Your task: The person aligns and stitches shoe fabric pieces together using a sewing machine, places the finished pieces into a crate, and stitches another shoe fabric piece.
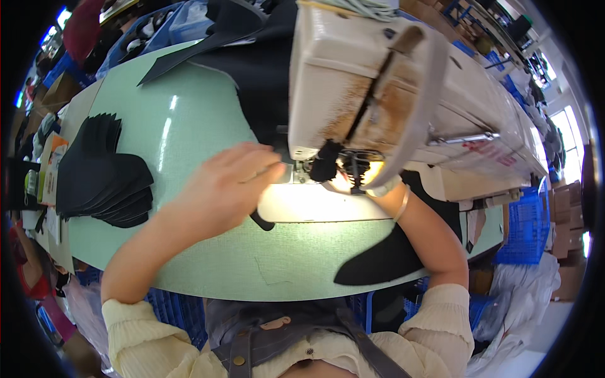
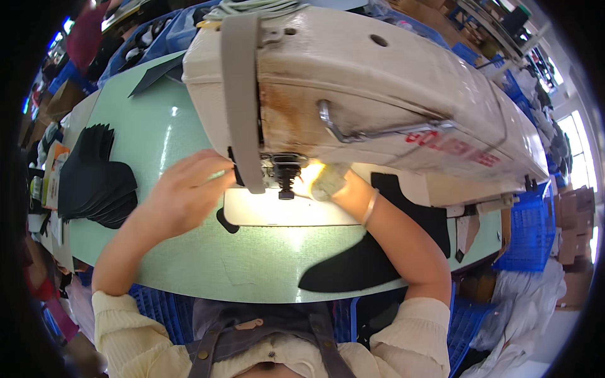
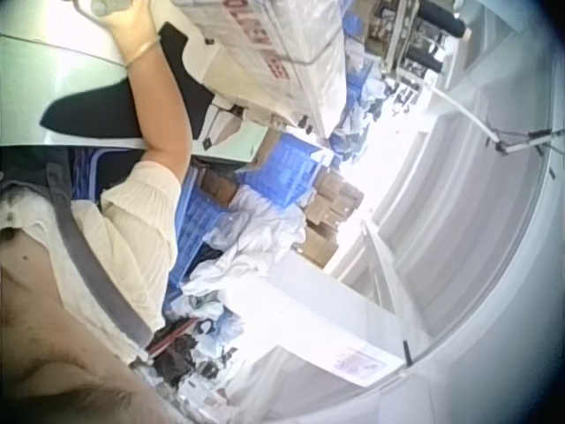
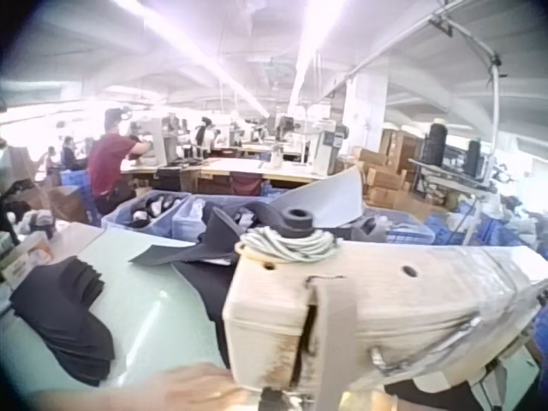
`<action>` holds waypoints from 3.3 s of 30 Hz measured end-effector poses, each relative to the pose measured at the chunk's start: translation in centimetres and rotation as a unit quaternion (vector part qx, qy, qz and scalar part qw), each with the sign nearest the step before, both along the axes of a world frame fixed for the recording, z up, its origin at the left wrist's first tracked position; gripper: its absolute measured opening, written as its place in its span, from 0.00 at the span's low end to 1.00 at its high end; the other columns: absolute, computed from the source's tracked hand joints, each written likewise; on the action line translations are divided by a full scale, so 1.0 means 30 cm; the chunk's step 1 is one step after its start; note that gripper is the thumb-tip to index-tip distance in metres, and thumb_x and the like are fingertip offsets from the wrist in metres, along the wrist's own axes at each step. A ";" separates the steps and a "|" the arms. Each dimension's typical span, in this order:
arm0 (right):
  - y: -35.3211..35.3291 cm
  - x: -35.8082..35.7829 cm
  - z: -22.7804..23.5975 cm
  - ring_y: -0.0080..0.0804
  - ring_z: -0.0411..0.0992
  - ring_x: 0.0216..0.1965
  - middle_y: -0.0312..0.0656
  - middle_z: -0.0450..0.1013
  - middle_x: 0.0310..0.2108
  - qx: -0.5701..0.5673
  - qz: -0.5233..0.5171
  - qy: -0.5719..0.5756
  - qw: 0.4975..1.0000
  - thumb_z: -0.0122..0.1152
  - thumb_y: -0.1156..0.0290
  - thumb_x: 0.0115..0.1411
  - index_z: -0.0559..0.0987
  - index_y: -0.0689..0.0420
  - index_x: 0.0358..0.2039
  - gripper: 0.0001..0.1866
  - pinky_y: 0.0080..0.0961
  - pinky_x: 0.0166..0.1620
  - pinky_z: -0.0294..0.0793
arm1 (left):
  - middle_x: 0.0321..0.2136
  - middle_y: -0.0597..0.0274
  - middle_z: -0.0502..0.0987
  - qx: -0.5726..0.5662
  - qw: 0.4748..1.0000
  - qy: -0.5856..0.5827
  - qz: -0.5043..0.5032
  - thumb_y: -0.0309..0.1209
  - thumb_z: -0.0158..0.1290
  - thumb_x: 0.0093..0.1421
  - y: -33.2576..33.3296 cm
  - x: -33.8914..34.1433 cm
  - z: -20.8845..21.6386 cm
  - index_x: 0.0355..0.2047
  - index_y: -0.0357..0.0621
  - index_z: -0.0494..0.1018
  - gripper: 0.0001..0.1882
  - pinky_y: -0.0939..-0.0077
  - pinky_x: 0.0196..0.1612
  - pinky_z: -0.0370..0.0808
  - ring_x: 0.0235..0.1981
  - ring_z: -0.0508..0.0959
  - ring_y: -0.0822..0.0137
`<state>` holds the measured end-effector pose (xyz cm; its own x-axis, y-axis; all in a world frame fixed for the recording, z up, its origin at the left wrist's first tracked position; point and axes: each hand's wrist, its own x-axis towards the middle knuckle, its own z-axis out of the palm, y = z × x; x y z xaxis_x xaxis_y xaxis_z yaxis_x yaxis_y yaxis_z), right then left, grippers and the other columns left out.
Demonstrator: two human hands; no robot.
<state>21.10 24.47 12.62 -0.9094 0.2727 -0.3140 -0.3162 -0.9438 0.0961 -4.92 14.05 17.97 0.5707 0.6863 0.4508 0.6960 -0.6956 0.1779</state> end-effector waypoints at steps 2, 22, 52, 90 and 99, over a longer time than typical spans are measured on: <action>-0.016 0.031 0.042 0.35 0.73 0.47 0.40 0.75 0.39 0.316 0.003 -0.152 0.937 0.44 0.62 0.65 0.75 0.61 0.47 0.19 0.34 0.54 0.72 | 0.41 0.52 0.76 -0.004 0.999 0.005 0.046 0.16 0.54 0.46 -0.054 -0.076 0.079 0.40 0.36 0.76 0.18 0.62 0.47 0.75 0.45 0.77 0.52; -0.305 0.130 0.153 0.41 0.68 0.44 0.47 0.68 0.54 0.885 0.106 -0.452 0.033 0.66 0.67 0.50 0.74 0.58 0.51 0.27 0.32 0.48 0.70 | 0.36 0.54 0.73 -0.110 0.917 0.041 0.382 0.39 0.63 0.48 -0.401 -0.747 0.159 0.44 0.29 0.74 0.28 0.72 0.46 0.68 0.41 0.74 0.59; -0.250 0.020 0.108 0.48 0.72 0.40 0.53 0.72 0.45 0.903 0.013 -0.428 0.021 0.65 0.62 0.53 0.77 0.56 0.46 0.21 0.38 0.42 0.72 | 0.57 0.35 0.60 -0.148 0.979 0.073 0.116 0.54 0.59 0.51 -0.192 0.121 -0.036 0.54 0.30 0.65 0.42 0.51 0.57 0.63 0.58 0.61 0.38; -0.262 0.012 0.075 0.39 0.74 0.33 0.39 0.71 0.27 0.896 0.062 -0.439 0.009 0.63 0.62 0.57 0.74 0.53 0.53 0.24 0.28 0.32 0.75 | 0.45 0.44 0.68 -0.118 0.991 0.023 0.054 0.50 0.61 0.48 -0.104 0.134 -0.089 0.46 0.34 0.70 0.34 0.54 0.56 0.64 0.54 0.64 0.45; -0.261 -0.006 0.082 0.35 0.73 0.29 0.39 0.70 0.24 0.895 0.048 -0.443 -0.007 0.62 0.61 0.57 0.73 0.51 0.56 0.25 0.27 0.25 0.73 | 0.57 0.35 0.60 -0.125 0.990 0.027 0.063 0.53 0.58 0.50 -0.087 0.106 -0.107 0.54 0.39 0.68 0.38 0.54 0.56 0.62 0.54 0.63 0.46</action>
<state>20.91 16.63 15.09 -0.7934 0.5656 0.2247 0.5659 0.8215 -0.0698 -1.74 11.45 14.76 0.4915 0.8400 0.2299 0.7881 -0.5413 0.2931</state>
